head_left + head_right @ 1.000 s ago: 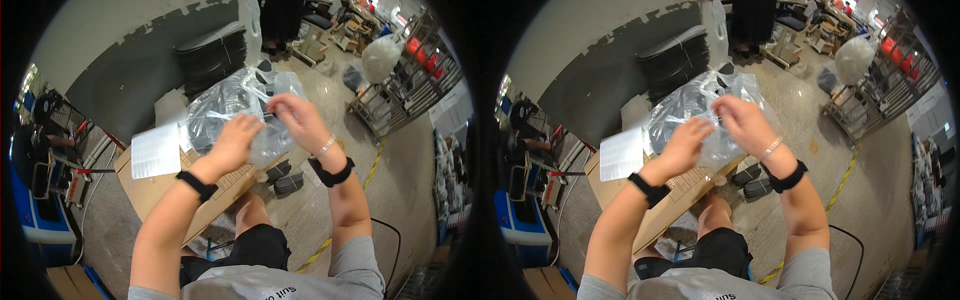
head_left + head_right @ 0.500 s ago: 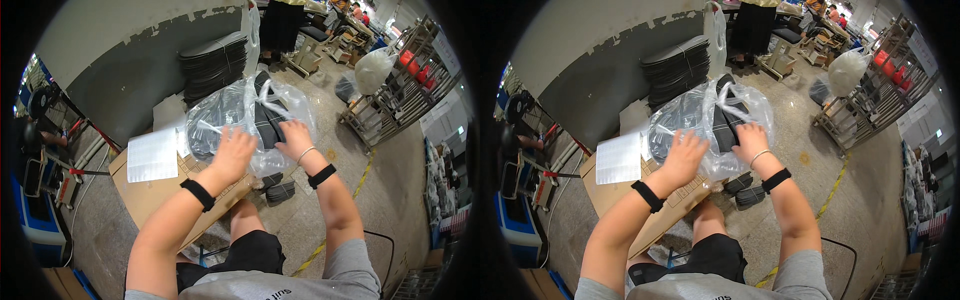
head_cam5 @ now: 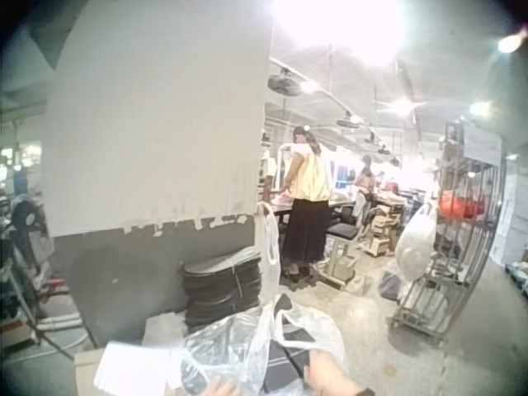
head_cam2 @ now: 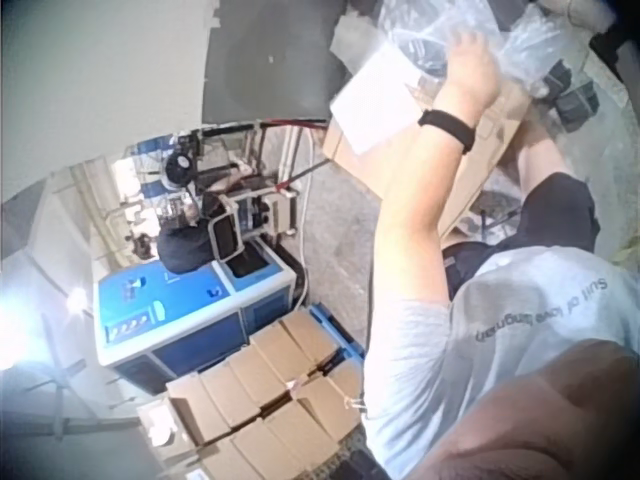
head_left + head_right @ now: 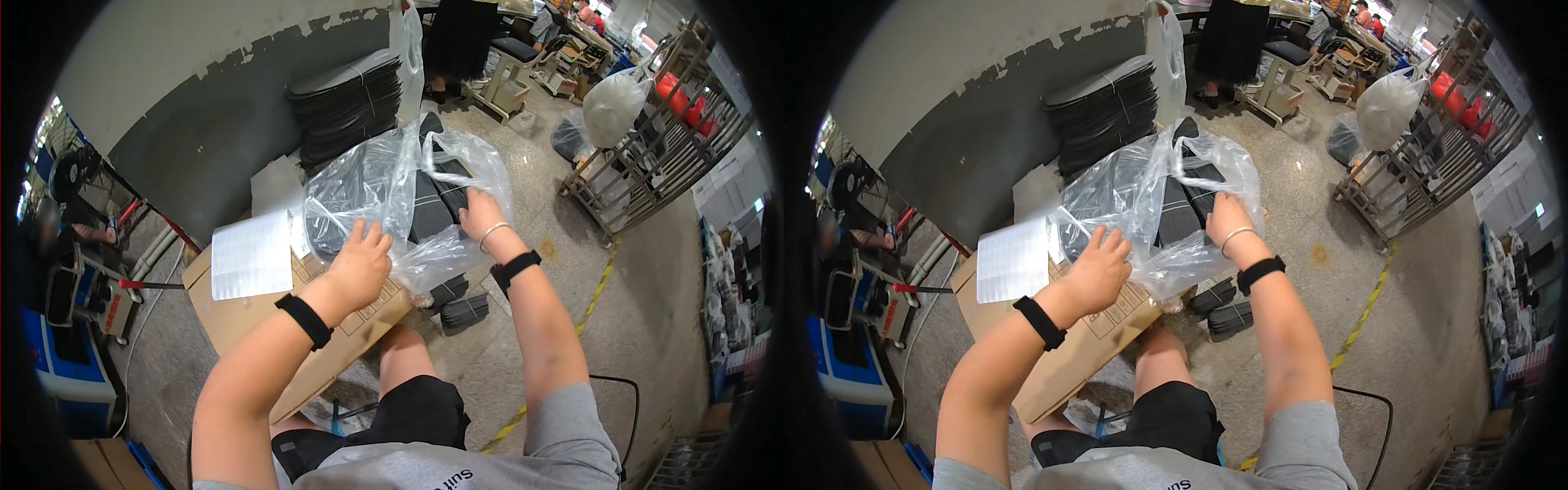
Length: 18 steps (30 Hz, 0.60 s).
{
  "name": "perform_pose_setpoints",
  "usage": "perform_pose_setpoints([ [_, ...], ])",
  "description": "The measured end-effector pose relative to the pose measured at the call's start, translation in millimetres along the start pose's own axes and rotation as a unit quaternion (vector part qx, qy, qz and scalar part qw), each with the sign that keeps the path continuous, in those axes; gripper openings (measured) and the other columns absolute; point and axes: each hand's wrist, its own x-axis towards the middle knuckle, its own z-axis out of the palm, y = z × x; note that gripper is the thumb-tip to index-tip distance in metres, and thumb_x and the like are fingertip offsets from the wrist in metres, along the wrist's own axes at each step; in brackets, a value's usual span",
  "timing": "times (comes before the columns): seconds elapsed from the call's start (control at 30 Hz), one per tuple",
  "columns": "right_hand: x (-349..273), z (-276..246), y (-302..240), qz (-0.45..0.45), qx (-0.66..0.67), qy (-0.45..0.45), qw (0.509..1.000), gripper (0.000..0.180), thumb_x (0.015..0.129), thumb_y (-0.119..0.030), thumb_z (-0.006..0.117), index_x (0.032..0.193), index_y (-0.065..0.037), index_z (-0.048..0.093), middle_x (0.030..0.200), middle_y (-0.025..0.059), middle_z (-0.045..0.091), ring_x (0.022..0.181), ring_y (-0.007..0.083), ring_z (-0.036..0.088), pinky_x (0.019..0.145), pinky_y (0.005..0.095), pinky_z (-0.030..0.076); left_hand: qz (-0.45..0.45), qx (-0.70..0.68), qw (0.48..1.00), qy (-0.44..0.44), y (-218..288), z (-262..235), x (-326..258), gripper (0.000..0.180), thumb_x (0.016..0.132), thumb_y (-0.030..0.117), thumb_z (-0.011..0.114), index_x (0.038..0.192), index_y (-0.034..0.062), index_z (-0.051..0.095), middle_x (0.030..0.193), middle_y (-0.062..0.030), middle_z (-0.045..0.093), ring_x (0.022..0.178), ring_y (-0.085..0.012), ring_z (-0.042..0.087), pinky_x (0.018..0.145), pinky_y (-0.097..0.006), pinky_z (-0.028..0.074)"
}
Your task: The person peels a sticker from a sheet and presses it onto an insole, repeating this for a second insole. They then gather a stack of insoles, wrap a rubber band around them, and place the bundle into a plastic bag.
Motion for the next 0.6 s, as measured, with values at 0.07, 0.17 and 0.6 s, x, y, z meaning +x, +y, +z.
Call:
perform_pose_setpoints([
  [0.07, 8, -6, -4, 0.026, -0.024, 0.047, 0.998, 0.048, 0.078, -0.022, 0.063, 0.113, 0.007, 0.046, 0.117, 0.0262, 0.049, 0.117, 0.0393, 0.041, 0.097, 0.0416, 0.037, -0.006, -0.035, 0.999, 0.015, 7, 1, 2, 0.019, 0.073, 0.015, 0.053, 0.08, 0.0028, 0.066, 0.102, -0.0166, 0.053, 0.112, -0.0341, 0.042, 0.101, -0.049, 0.024],
  [0.17, 22, -17, -25, 0.12, -0.074, -0.013, 0.99, 0.078, 0.07, -0.031, 0.071, 0.126, 0.009, 0.033, 0.13, 0.0284, 0.038, 0.126, 0.0386, 0.033, 0.104, 0.0409, 0.031, -0.011, -0.076, 0.997, 0.029, 17, -1, -2, 0.019, 0.071, 0.016, 0.055, 0.078, 0.0022, 0.065, 0.102, -0.0189, 0.053, 0.112, -0.0353, 0.041, 0.099, -0.048, 0.026],
  [0.6, 56, 6, -5, 0.107, -0.042, -0.096, 0.989, 0.101, 0.056, -0.044, 0.076, 0.133, 0.003, 0.03, 0.125, 0.0242, 0.049, 0.118, 0.0391, 0.045, 0.1, 0.0404, 0.035, -0.013, -0.101, 0.995, 0.0, 34, 16, -21, 0.018, 0.068, 0.017, 0.061, 0.079, 0.0019, 0.062, 0.108, -0.0195, 0.051, 0.116, -0.0363, 0.04, 0.099, -0.051, 0.028],
])
